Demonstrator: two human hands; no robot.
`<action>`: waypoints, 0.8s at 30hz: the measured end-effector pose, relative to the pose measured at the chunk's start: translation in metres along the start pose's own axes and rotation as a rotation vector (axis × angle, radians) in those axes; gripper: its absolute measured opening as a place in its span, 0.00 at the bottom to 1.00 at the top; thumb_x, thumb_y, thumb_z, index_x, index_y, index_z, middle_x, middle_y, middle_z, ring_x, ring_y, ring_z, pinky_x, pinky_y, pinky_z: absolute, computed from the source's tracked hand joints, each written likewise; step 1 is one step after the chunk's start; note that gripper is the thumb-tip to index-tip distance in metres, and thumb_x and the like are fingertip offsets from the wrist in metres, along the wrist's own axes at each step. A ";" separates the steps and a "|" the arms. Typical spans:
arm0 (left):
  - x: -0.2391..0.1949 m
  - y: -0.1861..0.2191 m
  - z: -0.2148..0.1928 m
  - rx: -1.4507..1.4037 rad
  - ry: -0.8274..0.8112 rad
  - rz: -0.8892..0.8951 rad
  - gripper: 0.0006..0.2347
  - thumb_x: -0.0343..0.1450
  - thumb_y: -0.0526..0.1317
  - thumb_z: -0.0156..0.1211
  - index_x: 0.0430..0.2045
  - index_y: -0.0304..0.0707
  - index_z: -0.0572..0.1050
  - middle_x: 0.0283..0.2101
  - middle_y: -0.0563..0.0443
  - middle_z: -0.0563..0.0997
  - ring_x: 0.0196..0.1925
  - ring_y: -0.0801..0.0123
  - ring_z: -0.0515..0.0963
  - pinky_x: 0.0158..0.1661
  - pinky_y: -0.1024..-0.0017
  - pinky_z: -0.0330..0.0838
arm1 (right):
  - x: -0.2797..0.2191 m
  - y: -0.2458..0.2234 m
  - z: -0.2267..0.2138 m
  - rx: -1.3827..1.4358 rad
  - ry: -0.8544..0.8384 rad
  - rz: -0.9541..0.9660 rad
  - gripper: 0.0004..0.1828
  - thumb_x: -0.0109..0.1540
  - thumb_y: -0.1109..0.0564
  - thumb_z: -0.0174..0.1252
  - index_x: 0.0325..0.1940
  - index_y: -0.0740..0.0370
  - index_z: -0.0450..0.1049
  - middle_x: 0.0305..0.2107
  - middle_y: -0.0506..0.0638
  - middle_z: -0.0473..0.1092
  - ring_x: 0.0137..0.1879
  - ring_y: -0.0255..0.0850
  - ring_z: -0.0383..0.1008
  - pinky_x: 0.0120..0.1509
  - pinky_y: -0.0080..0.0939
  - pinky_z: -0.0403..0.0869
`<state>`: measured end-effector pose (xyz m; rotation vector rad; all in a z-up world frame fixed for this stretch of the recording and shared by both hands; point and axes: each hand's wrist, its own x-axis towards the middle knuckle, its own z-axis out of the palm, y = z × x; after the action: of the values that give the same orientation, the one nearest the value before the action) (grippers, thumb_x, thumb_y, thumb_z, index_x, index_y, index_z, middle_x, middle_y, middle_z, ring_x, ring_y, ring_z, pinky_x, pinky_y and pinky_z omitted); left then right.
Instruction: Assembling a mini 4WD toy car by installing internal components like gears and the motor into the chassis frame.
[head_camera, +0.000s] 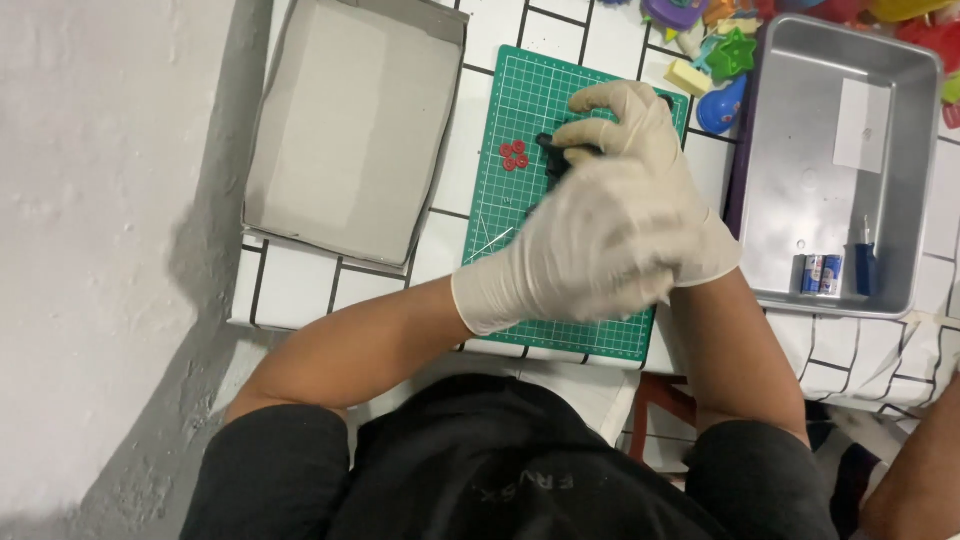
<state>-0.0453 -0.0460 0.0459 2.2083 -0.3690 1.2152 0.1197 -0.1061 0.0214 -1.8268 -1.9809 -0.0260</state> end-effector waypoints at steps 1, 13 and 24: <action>-0.003 -0.006 -0.002 -0.001 -0.005 -0.002 0.10 0.75 0.44 0.49 0.39 0.42 0.78 0.39 0.46 0.77 0.42 0.54 0.74 0.47 0.53 0.69 | 0.009 -0.013 -0.001 0.004 0.002 0.003 0.06 0.70 0.57 0.62 0.49 0.58 0.82 0.54 0.58 0.69 0.61 0.58 0.67 0.65 0.60 0.66; -0.027 -0.058 -0.007 -0.323 0.514 -0.821 0.22 0.85 0.48 0.36 0.74 0.39 0.51 0.77 0.42 0.61 0.82 0.59 0.61 0.83 0.62 0.55 | 0.019 -0.031 0.025 -0.241 0.104 -0.106 0.11 0.67 0.56 0.63 0.33 0.63 0.76 0.53 0.58 0.70 0.58 0.59 0.70 0.51 0.61 0.67; -0.036 -0.070 -0.004 -0.039 0.444 -0.742 0.21 0.85 0.48 0.37 0.71 0.38 0.56 0.73 0.43 0.63 0.79 0.56 0.66 0.81 0.59 0.60 | 0.013 -0.027 0.032 -0.307 0.074 -0.068 0.08 0.62 0.55 0.68 0.38 0.59 0.77 0.51 0.57 0.68 0.55 0.58 0.68 0.49 0.59 0.68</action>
<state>-0.0331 0.0099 -0.0080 1.7084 0.5536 1.1847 0.0837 -0.0877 0.0048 -1.9076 -2.0775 -0.4347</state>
